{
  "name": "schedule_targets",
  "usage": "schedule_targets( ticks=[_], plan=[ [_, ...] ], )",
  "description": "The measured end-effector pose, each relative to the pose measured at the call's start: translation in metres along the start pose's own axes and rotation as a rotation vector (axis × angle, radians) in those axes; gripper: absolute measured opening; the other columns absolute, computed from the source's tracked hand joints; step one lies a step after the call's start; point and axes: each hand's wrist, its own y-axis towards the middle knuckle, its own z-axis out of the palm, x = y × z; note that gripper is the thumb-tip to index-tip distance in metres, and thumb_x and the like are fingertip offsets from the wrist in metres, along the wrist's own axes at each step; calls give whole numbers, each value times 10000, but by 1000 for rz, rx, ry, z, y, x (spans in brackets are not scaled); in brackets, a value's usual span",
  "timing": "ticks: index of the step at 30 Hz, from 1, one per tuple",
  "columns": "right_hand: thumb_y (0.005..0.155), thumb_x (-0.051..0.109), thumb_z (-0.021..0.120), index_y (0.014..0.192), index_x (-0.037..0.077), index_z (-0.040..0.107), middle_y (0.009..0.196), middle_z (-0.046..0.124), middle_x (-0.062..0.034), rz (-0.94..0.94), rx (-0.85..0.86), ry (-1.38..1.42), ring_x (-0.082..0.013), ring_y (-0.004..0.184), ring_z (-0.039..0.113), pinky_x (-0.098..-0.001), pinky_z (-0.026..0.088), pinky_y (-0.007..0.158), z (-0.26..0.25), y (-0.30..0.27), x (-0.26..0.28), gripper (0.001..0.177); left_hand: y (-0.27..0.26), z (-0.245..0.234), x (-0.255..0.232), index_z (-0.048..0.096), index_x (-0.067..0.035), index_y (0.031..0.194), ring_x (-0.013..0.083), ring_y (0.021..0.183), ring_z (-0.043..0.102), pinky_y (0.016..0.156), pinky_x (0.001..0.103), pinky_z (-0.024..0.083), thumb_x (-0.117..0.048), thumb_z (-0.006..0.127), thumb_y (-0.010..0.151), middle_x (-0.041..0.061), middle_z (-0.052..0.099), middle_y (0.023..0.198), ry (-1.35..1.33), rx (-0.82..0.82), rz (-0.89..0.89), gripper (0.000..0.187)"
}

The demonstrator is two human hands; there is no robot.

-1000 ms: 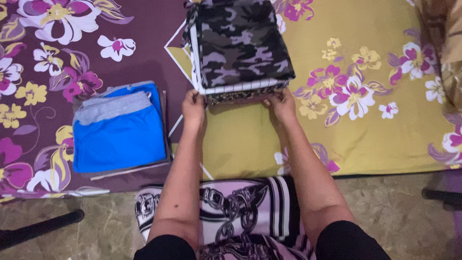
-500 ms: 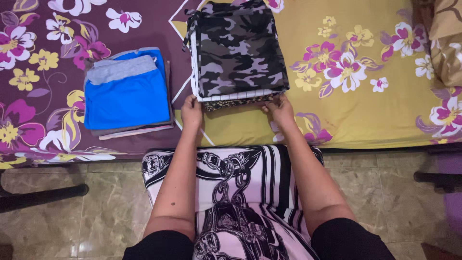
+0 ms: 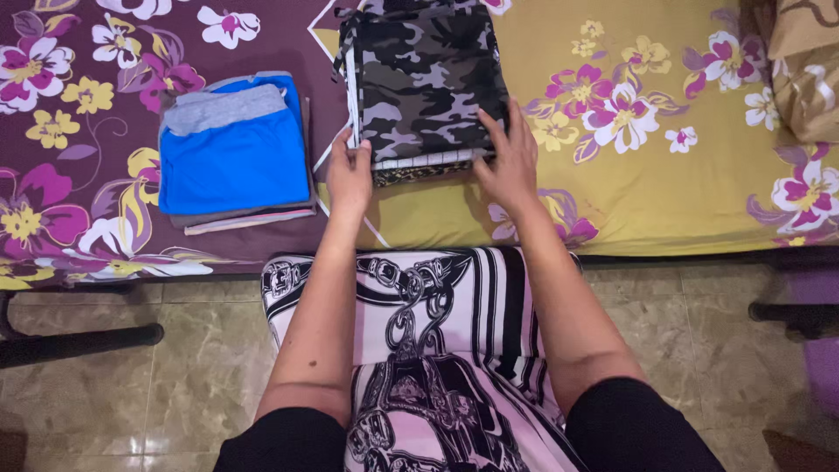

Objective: The person folds several items of clothing by hand on a bed, including a blue piece, a camouflage patterned item, and a floral white garment, and then picks up the folded stack.

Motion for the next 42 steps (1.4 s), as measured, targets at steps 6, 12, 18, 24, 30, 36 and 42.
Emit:
schedule_targets(
  ticks=[6, 12, 18, 24, 30, 36, 42],
  plan=[
    [854, 139, 759, 1416, 295, 659, 1529, 529, -140, 61, 107, 23, -383, 1367, 502, -459, 420, 1142, 0, 26, -11, 592, 25, 5, 5, 520, -8, 1350, 123, 668, 687, 584, 265, 559, -151, 757, 922, 65, 691, 866, -444, 151, -178, 510],
    [845, 191, 816, 1269, 259, 746, 1367, 620, -103, 63, 115, 39, -346, 1241, 567, -446, 469, 1029, -25, 47, -4, 435, 43, -12, -13, 544, -29, 1308, 120, 641, 653, 591, 264, 548, -128, 749, 881, 11, 715, 913, -570, 193, -333, 485],
    [874, 186, 796, 1251, 257, 749, 1273, 651, -95, 145, 133, 106, -309, 1193, 610, -411, 498, 977, -27, 46, 4, 386, 43, -12, -8, 668, -18, 1224, 71, 740, 633, 682, 227, 511, -88, 794, 883, 2, 702, 823, -286, 121, -109, 370],
    [890, 70, 654, 1267, 162, 724, 1284, 650, -102, 55, 147, 281, -288, 1194, 629, -377, 501, 1002, -37, 52, -3, 394, 47, -16, -24, 663, -53, 1191, 88, 621, 552, 513, 238, 424, -79, 760, 872, -2, 633, 764, -509, 161, -274, 335],
    [907, 121, 663, 1192, 143, 742, 1158, 674, -70, 201, 195, 425, -193, 1010, 648, -312, 508, 879, -40, 58, -4, 297, 46, -28, -43, 679, -128, 1155, 73, 649, 609, 539, 235, 503, -100, 744, 879, -21, 682, 901, -484, 221, -410, 286],
    [946, 155, 686, 1137, 121, 761, 1054, 714, -56, 227, 125, 401, -177, 853, 646, -298, 518, 783, -37, 70, 3, 208, 49, -30, -50, 680, -129, 1154, 57, 653, 581, 569, 230, 517, -138, 739, 884, -10, 702, 927, -513, 230, -462, 276],
    [975, 179, 664, 1124, 117, 756, 1052, 729, -42, 191, -34, 322, -152, 740, 620, -302, 506, 705, -42, 88, 19, 186, 59, -33, -57, 699, -130, 1167, 57, 695, 562, 573, 225, 462, -147, 757, 909, -23, 690, 948, -470, 188, -356, 265]
  ],
)
